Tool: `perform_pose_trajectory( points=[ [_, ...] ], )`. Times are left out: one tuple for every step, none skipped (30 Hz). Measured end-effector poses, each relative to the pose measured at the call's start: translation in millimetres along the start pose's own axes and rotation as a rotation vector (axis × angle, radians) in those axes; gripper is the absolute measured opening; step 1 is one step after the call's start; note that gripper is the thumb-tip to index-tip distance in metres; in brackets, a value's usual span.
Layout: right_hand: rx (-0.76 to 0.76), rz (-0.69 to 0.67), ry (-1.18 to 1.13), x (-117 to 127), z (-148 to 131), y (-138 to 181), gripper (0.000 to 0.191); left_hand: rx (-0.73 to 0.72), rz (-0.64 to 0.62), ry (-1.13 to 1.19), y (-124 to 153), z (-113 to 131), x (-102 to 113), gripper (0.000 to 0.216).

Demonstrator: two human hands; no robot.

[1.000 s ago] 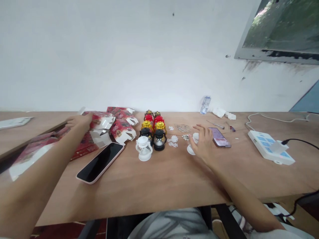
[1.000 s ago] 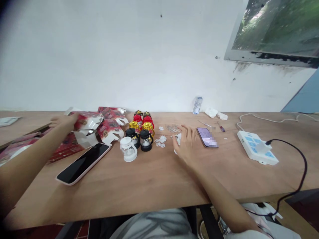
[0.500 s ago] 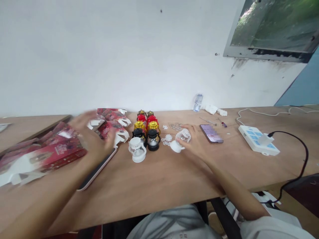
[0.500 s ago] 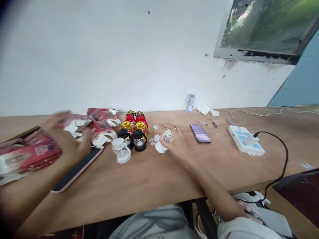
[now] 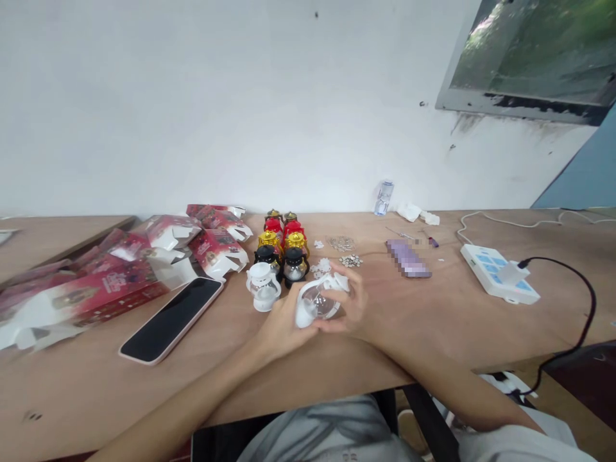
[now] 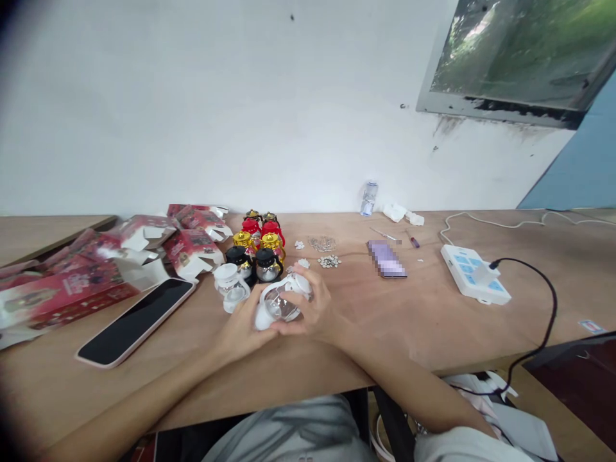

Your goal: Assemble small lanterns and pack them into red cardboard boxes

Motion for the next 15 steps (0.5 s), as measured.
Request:
perform_pose_trajectory(
  points=[
    [0.019,0.001,0.061,0,-2,0,0.050,0.004,0.028,-0.010,1,-2,1,0.052],
    [0.038,0.000,0.120,0,-5,0,0.048,0.015,0.052,-0.021,1,-5,2,0.052],
    [0.053,-0.006,0.171,0,-8,-2,0.043,0.032,0.077,-0.033,1,-8,3,0.051],
    [0.065,-0.010,0.210,0,-11,-3,0.036,0.051,0.099,-0.048,1,-11,3,0.049],
    [0.075,-0.016,0.237,1,-13,-4,0.029,0.067,0.118,-0.064,1,-14,3,0.047],
    [0.087,-0.020,0.252,2,-15,-5,0.023,0.081,0.133,-0.081,0,-17,3,0.045],
    [0.101,-0.024,0.257,2,-17,-6,0.020,0.091,0.142,-0.095,0,-19,3,0.044],
    [0.117,-0.023,0.254,2,-19,-6,0.017,0.097,0.147,-0.106,-1,-21,3,0.043],
    [0.130,-0.014,0.243,4,-21,-6,0.016,0.099,0.147,-0.114,-2,-23,2,0.042],
    [0.135,-0.004,0.223,5,-21,-5,0.015,0.097,0.144,-0.117,-3,-24,1,0.041],
    [0.127,0.007,0.194,7,-20,-5,0.014,0.092,0.142,-0.116,-3,-25,0,0.039],
    [0.099,0.018,0.162,10,-18,-5,0.014,0.088,0.142,-0.111,-4,-25,-1,0.038],
    [0.049,0.022,0.131,12,-13,-5,0.013,0.085,0.139,-0.101,-5,-26,-2,0.038],
    [-0.016,0.026,0.106,15,-7,-5,0.013,0.083,0.135,-0.090,-5,-27,-3,0.038],
    [-0.096,0.036,0.094,19,0,-5,0.012,0.087,0.127,-0.077,-5,-28,-4,0.039]
  ],
)
Point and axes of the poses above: each hand's wrist, its own y-axis away from the middle knuckle, its own x-axis out of the back of the hand, z = x × y, the point moved 7 cm from there along -y, towards the middle knuckle, and after that the axes turned 2 degrees about z, right-handed, at the moved point
